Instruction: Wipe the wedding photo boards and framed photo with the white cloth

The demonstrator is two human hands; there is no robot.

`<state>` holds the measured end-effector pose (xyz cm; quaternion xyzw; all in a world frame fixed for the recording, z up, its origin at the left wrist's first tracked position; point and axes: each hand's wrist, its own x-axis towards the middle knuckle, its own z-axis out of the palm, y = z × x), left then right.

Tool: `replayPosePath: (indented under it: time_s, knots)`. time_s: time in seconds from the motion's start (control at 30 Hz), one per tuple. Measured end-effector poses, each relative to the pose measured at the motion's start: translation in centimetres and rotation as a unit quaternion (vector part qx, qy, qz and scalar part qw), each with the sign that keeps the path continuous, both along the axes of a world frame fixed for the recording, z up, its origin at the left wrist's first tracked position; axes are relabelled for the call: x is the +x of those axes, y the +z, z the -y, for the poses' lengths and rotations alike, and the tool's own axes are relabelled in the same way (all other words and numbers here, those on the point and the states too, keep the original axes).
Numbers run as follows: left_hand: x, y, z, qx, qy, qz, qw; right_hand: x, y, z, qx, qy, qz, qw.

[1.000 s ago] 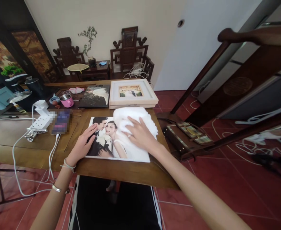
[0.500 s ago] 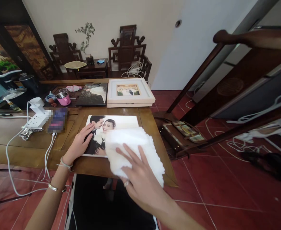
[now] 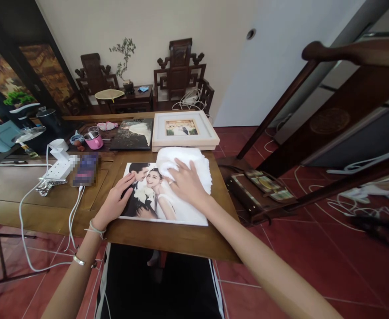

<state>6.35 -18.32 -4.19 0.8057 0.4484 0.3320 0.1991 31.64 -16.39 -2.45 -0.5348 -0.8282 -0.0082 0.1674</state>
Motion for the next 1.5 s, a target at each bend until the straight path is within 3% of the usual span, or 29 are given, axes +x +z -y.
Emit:
replayPosePath:
  time_s: [0.13, 0.33, 0.43, 0.57, 0.8, 0.93, 1.03, 1.3, 1.4, 1.5]
  knots:
    - [0.0, 0.0, 0.0, -0.004, 0.005, -0.006, 1.000, -1.1, 0.0, 1.9, 0.010, 0.000, -0.020, 1.000]
    - [0.0, -0.2, -0.1, 0.002, 0.002, -0.004, 1.000, -2.2, 0.5, 11.1, -0.015, 0.103, -0.056, 0.993]
    - [0.0, -0.4, -0.1, 0.000, 0.001, -0.009, 1.000, -2.4, 0.7, 13.7, -0.029, 0.151, -0.056, 0.987]
    - [-0.1, -0.4, -0.2, -0.008, 0.007, -0.023, 1.000, -2.3, 0.9, 12.0, -0.038, 0.164, -0.044, 0.985]
    - [0.0, -0.2, -0.1, -0.008, -0.001, -0.014, 1.000, -2.3, 1.2, 2.4, -0.036, 0.103, 0.019, 0.994]
    - [-0.1, -0.3, -0.1, -0.003, -0.001, -0.009, 1.000, -3.1, 1.1, -0.3, -0.018, 0.074, 0.020, 0.997]
    - [-0.2, -0.6, -0.2, 0.002, -0.004, -0.001, 1.000, -3.9, 1.1, 1.4, -0.024, 0.073, 0.008, 0.997]
    - [-0.2, -0.6, -0.3, -0.007, -0.003, -0.007, 1.000, -4.1, 1.6, 12.1, -0.070, 0.177, -0.046, 0.981]
    - [-0.3, -0.7, -0.3, -0.009, -0.005, -0.017, 1.000, -3.2, 1.8, 12.6, -0.071, 0.186, -0.051, 0.979]
    - [-0.3, -0.7, -0.3, -0.006, -0.007, -0.014, 1.000, -1.9, 1.5, 10.3, -0.051, 0.155, -0.058, 0.985]
